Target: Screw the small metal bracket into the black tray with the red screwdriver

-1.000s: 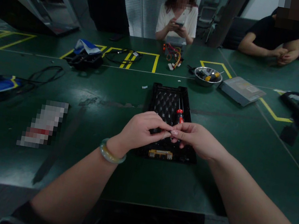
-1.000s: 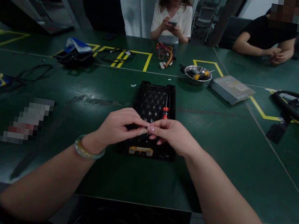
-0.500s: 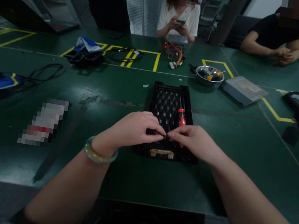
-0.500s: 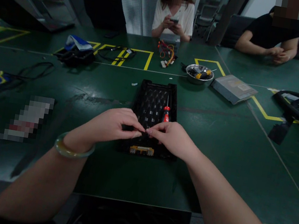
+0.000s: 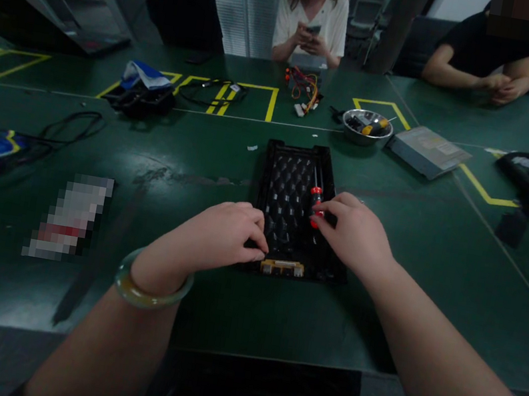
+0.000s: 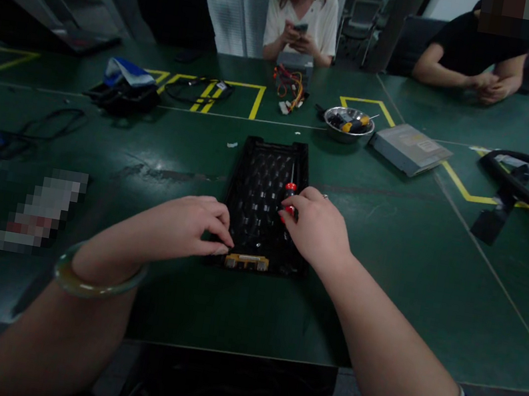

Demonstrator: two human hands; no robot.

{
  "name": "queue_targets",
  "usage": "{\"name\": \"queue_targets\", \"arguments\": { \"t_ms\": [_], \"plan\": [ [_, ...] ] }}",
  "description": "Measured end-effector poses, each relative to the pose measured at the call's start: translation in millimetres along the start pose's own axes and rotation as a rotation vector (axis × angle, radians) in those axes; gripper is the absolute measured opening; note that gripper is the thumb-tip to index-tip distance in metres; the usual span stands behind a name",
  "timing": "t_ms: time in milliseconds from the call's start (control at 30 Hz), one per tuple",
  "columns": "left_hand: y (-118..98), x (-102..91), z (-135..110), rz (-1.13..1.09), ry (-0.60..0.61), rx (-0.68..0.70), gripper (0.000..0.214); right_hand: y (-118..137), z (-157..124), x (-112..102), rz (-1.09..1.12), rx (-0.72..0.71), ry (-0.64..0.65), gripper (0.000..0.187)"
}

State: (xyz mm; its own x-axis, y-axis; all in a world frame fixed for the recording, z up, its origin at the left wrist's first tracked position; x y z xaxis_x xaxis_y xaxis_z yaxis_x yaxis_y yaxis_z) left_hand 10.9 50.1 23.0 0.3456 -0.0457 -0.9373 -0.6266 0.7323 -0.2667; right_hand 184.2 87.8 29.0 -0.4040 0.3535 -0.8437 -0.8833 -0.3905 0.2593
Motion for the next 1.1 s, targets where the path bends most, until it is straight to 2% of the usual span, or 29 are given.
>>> {"name": "queue_targets", "arguments": {
  "t_ms": [367, 600, 900, 1100],
  "plan": [
    [-0.1, 5.3, 2.7, -0.034, 0.027, -0.032, 0.01, -0.7, -0.4, 4.7, -0.006, -0.005, 0.017, 0.026],
    [0.1, 5.7, 5.4, -0.043, -0.015, -0.019, 0.008, 0.1, -0.2, 3.8, -0.01, -0.012, 0.014, 0.026],
    [2.6, 10.7, 7.2, -0.008, 0.149, -0.081, 0.011, -2.7, -1.2, 7.7, -0.048, -0.041, 0.008, 0.027],
    [3.8, 13.3, 6.6, -0.006, 0.178, -0.094, 0.013, -3.1, -2.2, 7.7, -0.034, -0.035, 0.0, 0.028]
  ]
}}
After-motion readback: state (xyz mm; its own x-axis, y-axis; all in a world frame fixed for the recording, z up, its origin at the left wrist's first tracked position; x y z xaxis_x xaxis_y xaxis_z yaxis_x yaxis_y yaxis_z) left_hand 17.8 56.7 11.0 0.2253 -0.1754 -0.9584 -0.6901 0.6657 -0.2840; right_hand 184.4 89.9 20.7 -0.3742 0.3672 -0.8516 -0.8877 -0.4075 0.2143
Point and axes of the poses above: each hand's wrist, its own z-axis towards the middle knuckle, its own x-axis out of the palm, y = z × x, the point moved 8 cm from there along z, towards the middle knuckle, and after that the axes turned 14 degrees about -y, right-handed, at the moved point
